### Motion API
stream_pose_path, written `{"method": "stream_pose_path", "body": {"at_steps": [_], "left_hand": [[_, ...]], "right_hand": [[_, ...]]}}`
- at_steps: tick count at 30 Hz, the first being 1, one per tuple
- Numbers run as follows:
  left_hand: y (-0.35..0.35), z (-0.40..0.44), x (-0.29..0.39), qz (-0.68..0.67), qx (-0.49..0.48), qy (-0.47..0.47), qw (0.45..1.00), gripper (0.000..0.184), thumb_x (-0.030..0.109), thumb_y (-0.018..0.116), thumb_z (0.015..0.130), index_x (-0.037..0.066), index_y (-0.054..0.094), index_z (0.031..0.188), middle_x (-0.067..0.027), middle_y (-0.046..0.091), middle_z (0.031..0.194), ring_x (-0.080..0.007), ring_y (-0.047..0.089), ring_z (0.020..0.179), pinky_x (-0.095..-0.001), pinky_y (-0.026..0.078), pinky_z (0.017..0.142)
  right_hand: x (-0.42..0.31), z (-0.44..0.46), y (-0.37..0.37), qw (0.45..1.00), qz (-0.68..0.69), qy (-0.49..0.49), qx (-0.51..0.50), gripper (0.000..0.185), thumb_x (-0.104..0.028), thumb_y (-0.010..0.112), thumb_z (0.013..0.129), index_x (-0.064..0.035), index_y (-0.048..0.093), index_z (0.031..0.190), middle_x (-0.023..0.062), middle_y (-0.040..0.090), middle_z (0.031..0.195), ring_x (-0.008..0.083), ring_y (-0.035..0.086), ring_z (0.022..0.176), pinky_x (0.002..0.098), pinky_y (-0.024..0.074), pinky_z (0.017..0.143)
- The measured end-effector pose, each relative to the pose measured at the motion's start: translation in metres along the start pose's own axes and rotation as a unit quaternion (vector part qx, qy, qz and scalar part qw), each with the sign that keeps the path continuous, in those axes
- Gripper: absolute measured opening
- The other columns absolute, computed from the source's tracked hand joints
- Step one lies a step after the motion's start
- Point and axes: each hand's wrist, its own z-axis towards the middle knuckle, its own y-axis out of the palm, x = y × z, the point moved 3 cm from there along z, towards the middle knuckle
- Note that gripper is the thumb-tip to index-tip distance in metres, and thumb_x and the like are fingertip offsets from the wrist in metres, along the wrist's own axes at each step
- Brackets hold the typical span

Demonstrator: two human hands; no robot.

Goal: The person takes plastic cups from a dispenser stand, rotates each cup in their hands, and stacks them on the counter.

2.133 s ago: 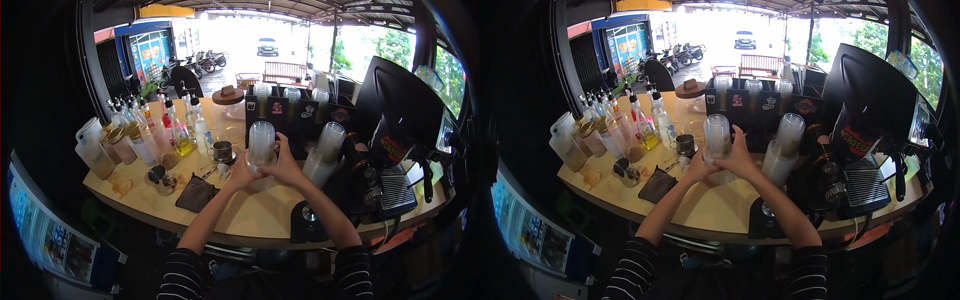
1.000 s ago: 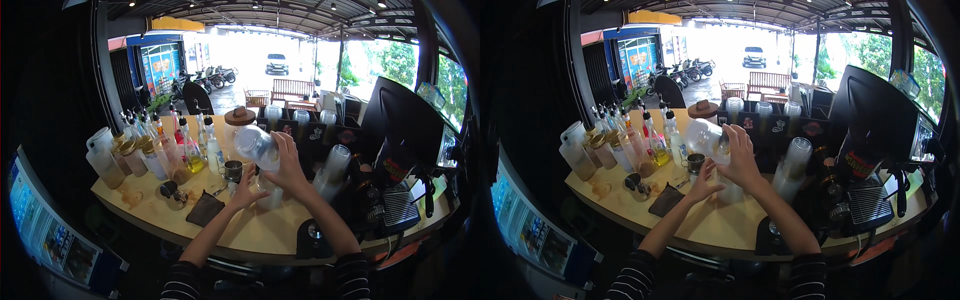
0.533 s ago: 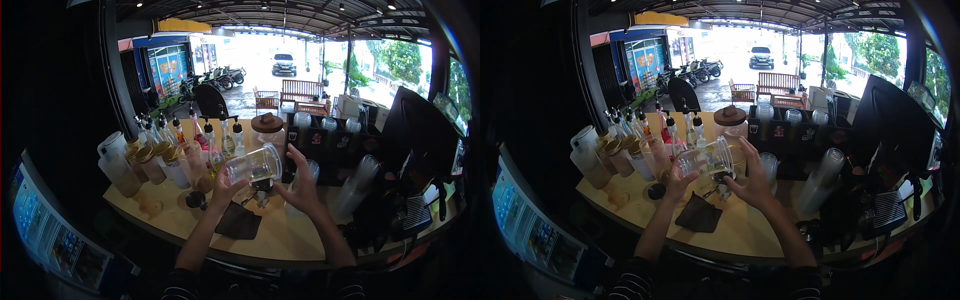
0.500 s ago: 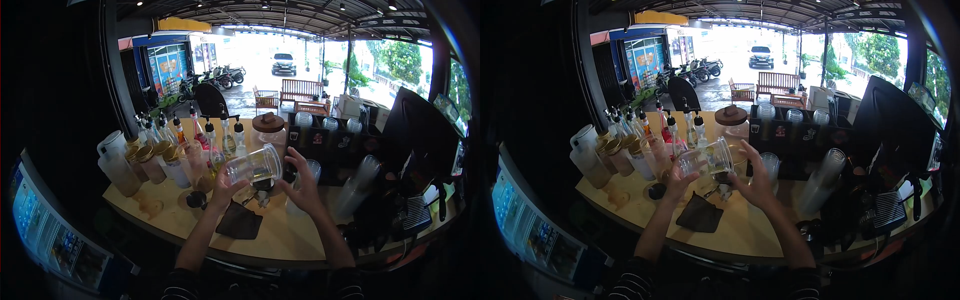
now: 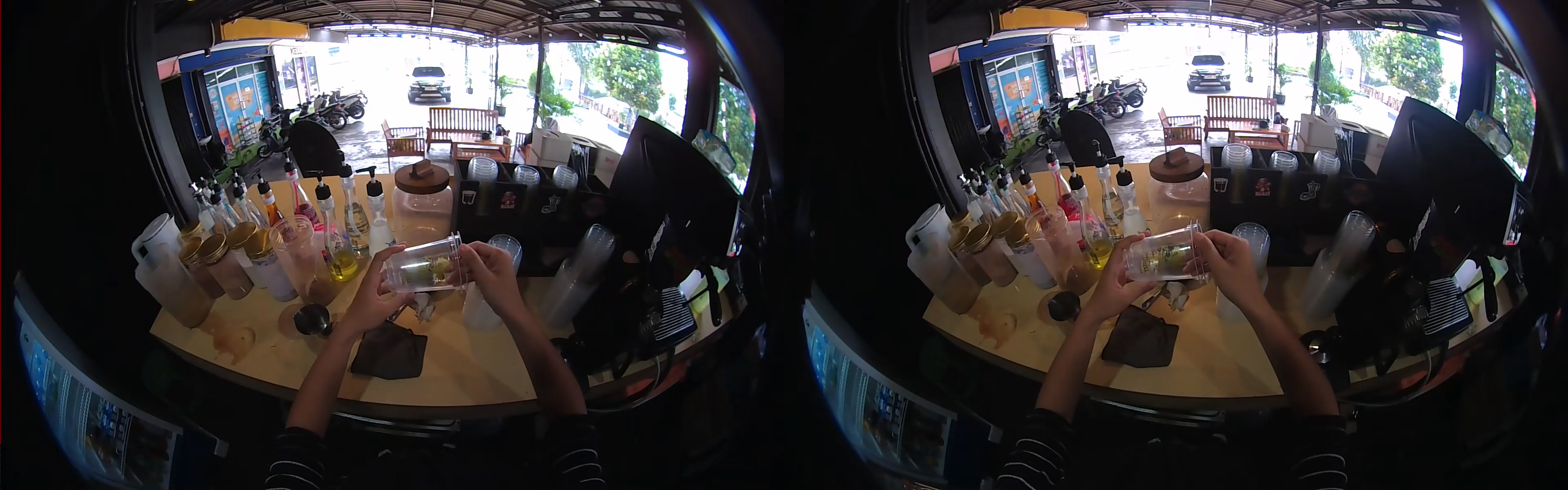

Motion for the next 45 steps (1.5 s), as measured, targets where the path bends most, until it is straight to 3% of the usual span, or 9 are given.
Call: {"method": "stream_pose_path", "body": {"at_steps": [7,12,30,36,39,42,45], "left_hand": [[0.003,0.005,-0.003,-0.015,0.072,0.032,0.997,0.062,0.008,0.068,0.078,0.003,0.033,0.129,-0.0110,0.043,0.123,-0.0173,0.046,0.113,-0.0303,0.046,0.090],[0.007,0.005,-0.003,-0.111,0.125,-0.031,0.985,0.054,0.011,0.070,0.078,-0.001,0.042,0.123,-0.0095,0.053,0.111,-0.0136,0.054,0.100,-0.0264,0.049,0.083],[0.022,0.019,-0.012,-0.078,0.147,-0.042,0.985,0.056,0.014,0.072,0.076,-0.004,0.043,0.121,-0.0113,0.057,0.107,-0.0137,0.059,0.092,-0.0253,0.051,0.077],[0.038,0.030,0.000,-0.077,0.186,0.021,0.979,0.056,0.014,0.073,0.075,-0.003,0.043,0.119,-0.0105,0.056,0.105,-0.0155,0.058,0.092,-0.0274,0.048,0.083],[0.045,0.036,-0.009,-0.140,0.210,-0.023,0.967,0.052,0.017,0.074,0.075,-0.001,0.045,0.115,-0.0088,0.056,0.103,-0.0148,0.057,0.091,-0.0275,0.047,0.083],[0.059,0.046,-0.007,-0.177,0.178,-0.004,0.968,0.052,0.019,0.074,0.075,0.000,0.044,0.113,-0.0079,0.055,0.102,-0.0136,0.057,0.089,-0.0265,0.047,0.080],[0.072,0.056,0.003,-0.140,0.178,0.002,0.974,0.052,0.016,0.074,0.074,0.001,0.043,0.113,-0.0078,0.055,0.101,-0.0137,0.057,0.091,-0.0269,0.047,0.081]], "right_hand": [[0.000,-0.004,-0.001,0.999,0.013,0.026,0.015,0.027,-0.020,0.048,0.094,0.0050,0.058,0.091,0.0094,0.063,0.075,0.0126,0.063,0.061,0.0228,0.0505,0.055],[-0.004,-0.007,-0.005,1.000,-0.011,0.014,0.024,0.027,-0.021,0.047,0.094,0.0032,0.058,0.090,0.0088,0.064,0.074,0.0135,0.063,0.061,0.0251,0.0519,0.057],[0.002,-0.011,-0.019,0.999,-0.032,0.012,0.042,0.028,-0.022,0.047,0.094,0.0029,0.059,0.090,0.0094,0.064,0.074,0.0142,0.063,0.064,0.0264,0.0525,0.060],[0.003,-0.016,-0.029,0.999,-0.009,0.036,0.036,0.028,-0.023,0.046,0.095,0.0032,0.056,0.093,0.0077,0.062,0.081,0.0148,0.064,0.074,0.0273,0.0541,0.068],[0.003,-0.018,-0.030,0.998,0.054,0.032,0.026,0.027,-0.023,0.045,0.095,0.0028,0.055,0.095,0.0090,0.062,0.088,0.0167,0.064,0.081,0.0294,0.0536,0.074],[0.003,-0.022,-0.033,0.992,0.122,0.024,-0.017,0.026,-0.022,0.045,0.095,0.0018,0.055,0.097,0.0092,0.061,0.096,0.0174,0.062,0.090,0.0312,0.0508,0.082],[0.005,-0.028,-0.043,0.996,0.087,0.027,-0.022,0.025,-0.021,0.044,0.096,0.0003,0.056,0.097,0.0073,0.061,0.096,0.0161,0.062,0.090,0.0303,0.0498,0.084]]}}
